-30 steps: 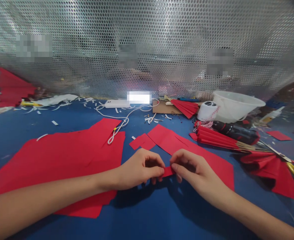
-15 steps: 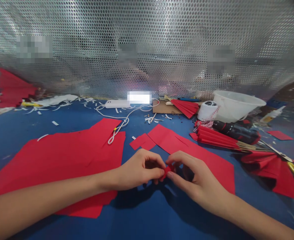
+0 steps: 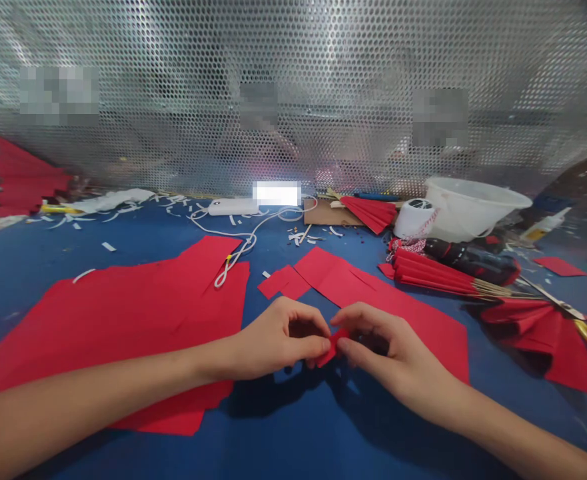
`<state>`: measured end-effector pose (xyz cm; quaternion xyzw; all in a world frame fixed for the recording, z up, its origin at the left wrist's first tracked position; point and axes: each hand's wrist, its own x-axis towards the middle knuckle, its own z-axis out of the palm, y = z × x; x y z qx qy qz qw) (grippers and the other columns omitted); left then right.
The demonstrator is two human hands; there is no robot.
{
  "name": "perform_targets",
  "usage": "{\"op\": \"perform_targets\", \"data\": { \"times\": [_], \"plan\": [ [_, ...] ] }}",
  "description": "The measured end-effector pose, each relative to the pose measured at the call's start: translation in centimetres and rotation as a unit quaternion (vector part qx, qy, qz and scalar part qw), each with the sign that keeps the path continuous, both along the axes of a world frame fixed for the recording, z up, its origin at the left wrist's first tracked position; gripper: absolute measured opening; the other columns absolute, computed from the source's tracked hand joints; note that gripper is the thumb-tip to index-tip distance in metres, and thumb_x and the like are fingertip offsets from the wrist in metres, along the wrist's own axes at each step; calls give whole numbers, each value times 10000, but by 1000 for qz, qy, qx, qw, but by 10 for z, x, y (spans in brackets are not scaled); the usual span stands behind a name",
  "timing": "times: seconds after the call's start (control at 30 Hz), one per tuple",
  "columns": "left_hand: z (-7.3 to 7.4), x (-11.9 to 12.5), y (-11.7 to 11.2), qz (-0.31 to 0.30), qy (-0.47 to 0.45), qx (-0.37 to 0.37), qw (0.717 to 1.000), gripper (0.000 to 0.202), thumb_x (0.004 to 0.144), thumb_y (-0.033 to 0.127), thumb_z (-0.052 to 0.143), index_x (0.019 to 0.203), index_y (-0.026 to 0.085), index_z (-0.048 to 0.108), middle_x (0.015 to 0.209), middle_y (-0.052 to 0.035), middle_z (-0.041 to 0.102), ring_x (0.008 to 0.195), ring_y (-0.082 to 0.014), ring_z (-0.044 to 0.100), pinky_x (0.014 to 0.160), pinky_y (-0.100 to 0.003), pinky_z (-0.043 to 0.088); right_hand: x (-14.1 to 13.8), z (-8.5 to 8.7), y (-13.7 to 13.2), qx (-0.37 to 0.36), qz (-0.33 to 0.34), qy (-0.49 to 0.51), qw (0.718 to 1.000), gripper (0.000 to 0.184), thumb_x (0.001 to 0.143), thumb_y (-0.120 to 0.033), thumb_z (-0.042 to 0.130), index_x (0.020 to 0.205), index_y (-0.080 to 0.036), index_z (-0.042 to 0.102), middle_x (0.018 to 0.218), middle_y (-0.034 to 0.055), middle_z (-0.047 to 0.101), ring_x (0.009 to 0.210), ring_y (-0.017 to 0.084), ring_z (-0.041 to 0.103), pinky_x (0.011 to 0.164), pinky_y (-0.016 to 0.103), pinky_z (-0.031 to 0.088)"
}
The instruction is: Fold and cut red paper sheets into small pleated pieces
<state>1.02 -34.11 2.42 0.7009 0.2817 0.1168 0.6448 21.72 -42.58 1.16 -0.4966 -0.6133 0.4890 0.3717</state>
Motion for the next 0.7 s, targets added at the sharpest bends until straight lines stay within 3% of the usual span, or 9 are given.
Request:
{"op": "perform_targets", "data": {
  "times": [0.17,0.3,0.43,0.7],
  "plan": [
    [0,1,0,2,10,4,1000,119,884,227,632,864,139,710,673,9,637,599,-87,567,493,-157,425,0,0,-1,0,1,62,998,114,1043,-348,512,1064,-239,537,857,-23,622,764,136,598,710,263,465],
    [-2,1,0,7,2,4,1000,108,883,226,639,852,141,698,670,9,643,589,-87,569,486,-158,432,-1,2,-1,36,-11,-18,999,141,1025,-346,539,973,-225,588,795,-26,595,716,132,556,639,249,422],
    [-4,1,1,12,-8,3,1000,127,897,258,646,870,144,696,673,9,653,592,-89,585,481,-156,431,-3,5,-2,62,-17,-87,994,148,984,-370,604,1061,-245,619,846,-23,633,630,118,500,551,246,380],
    [-5,-2,0,16,-13,2,1000,166,878,293,693,902,135,737,739,-25,703,629,-102,610,484,-160,439,-3,6,1,99,-27,-123,987,148,978,-351,605,1010,-241,700,893,4,716,752,153,623,629,257,445]
  ]
}}
